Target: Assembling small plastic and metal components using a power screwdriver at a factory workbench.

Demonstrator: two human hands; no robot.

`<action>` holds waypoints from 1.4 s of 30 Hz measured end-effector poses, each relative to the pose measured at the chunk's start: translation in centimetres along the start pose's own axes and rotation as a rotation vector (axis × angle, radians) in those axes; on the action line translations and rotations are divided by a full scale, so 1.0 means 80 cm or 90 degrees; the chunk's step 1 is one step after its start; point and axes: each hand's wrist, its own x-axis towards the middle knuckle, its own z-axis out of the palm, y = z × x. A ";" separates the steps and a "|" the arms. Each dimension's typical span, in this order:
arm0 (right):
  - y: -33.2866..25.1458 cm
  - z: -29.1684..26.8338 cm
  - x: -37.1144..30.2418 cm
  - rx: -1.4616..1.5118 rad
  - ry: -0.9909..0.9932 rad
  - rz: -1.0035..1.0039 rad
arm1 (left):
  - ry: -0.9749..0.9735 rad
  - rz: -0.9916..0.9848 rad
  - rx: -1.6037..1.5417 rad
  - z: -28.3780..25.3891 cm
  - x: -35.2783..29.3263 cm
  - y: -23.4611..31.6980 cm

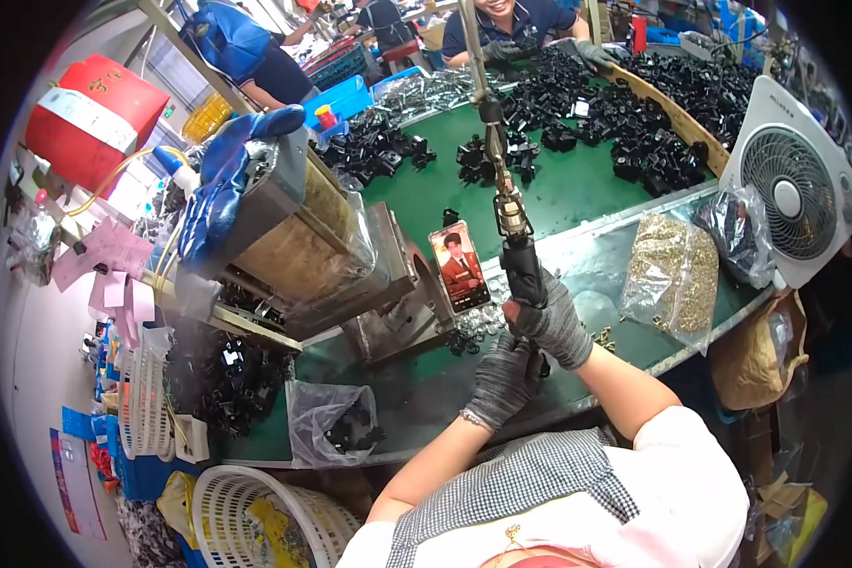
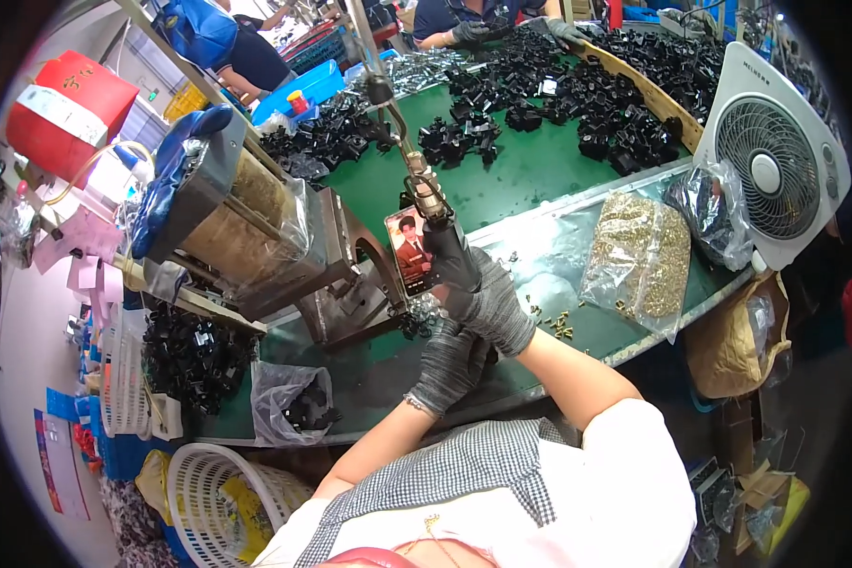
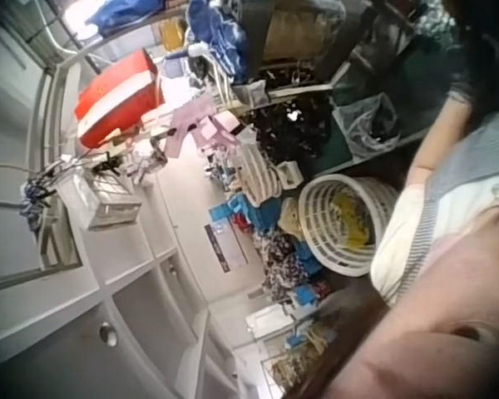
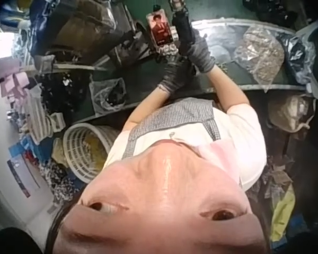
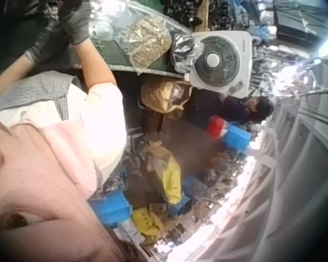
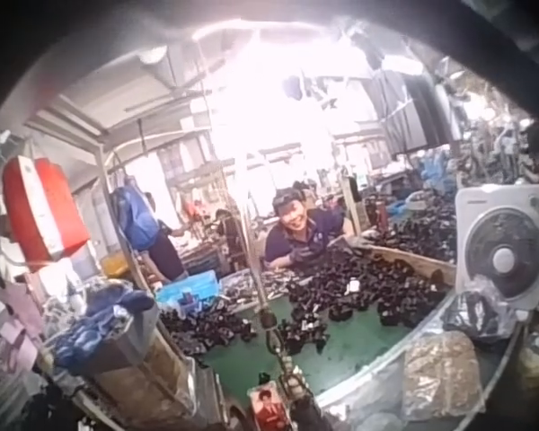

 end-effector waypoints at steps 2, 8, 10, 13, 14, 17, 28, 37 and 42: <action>-0.001 0.000 0.000 0.006 0.001 -0.009 | 0.040 0.005 -0.015 -0.005 0.000 -0.002; 0.003 0.002 -0.002 0.078 -0.004 -0.021 | 0.298 -0.172 -0.180 -0.094 0.050 0.028; 0.002 0.005 -0.006 0.087 0.005 -0.047 | 0.232 0.024 -0.007 -0.136 0.090 0.051; -0.007 0.009 -0.001 0.018 0.017 0.004 | 0.123 -0.013 0.069 -0.162 0.110 0.073; -0.008 0.011 0.001 0.018 0.016 0.003 | 0.066 -0.030 0.105 -0.166 0.113 0.075; -0.012 0.015 0.000 -0.079 0.039 -0.010 | 0.093 0.028 0.160 -0.170 0.117 0.080; -0.009 0.015 -0.007 -0.091 0.035 -0.030 | 0.086 -0.047 -0.057 -0.033 0.015 -0.007; -0.010 0.013 0.003 -0.104 0.042 -0.053 | -0.033 -0.080 -0.142 -0.020 0.000 -0.014; -0.007 0.010 0.007 -0.047 0.019 0.076 | -0.057 -0.157 -0.187 -0.010 -0.009 -0.017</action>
